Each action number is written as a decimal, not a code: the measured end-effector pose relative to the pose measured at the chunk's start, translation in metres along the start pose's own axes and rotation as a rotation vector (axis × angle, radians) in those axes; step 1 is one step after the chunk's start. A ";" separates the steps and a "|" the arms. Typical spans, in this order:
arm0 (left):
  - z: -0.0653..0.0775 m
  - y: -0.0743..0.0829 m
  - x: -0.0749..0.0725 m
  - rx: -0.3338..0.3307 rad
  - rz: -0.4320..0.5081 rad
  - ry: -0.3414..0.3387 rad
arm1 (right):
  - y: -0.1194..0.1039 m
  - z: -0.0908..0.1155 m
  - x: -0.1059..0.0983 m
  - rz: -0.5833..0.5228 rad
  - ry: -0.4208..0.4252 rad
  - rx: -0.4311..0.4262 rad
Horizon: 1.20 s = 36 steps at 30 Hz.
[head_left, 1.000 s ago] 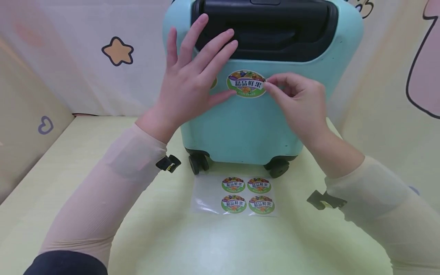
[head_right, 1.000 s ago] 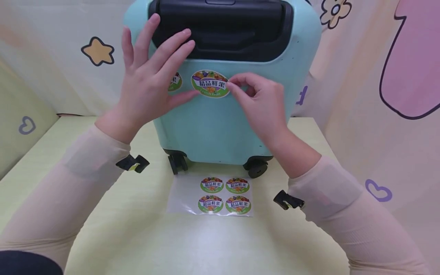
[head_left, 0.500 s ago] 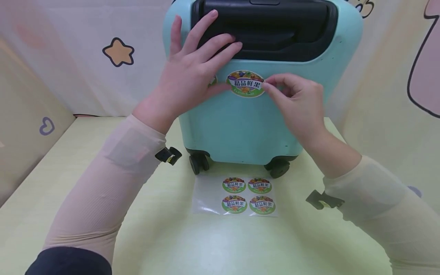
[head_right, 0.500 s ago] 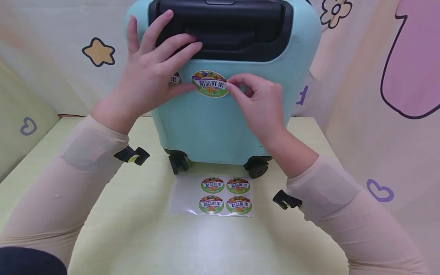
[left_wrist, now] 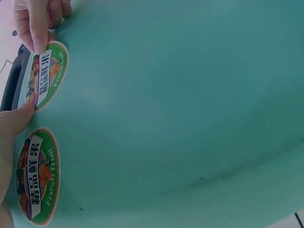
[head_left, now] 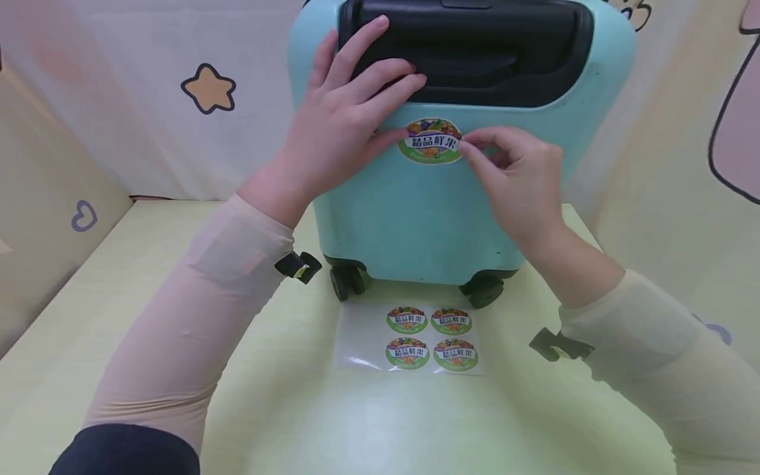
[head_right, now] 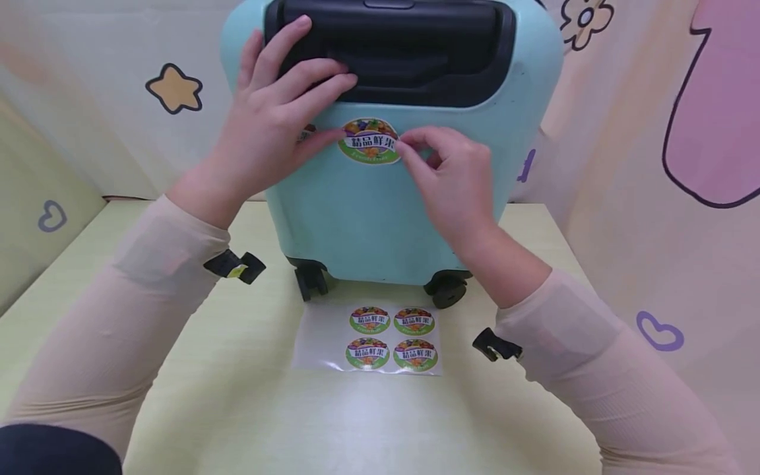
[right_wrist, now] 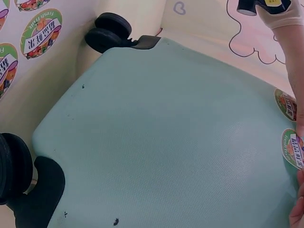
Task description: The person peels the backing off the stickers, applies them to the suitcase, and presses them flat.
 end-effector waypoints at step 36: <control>-0.005 0.006 -0.003 -0.071 0.026 -0.027 | -0.008 0.009 -0.011 0.133 0.051 -0.227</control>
Point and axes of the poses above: each hand's wrist, its own z-axis away from the middle knuckle, its own x-axis out of the palm, y = z × x, the point moved 7 cm from there along -z, towards the middle knuckle, and after that the axes turned 1 degree about -z, right-handed, at the moved point
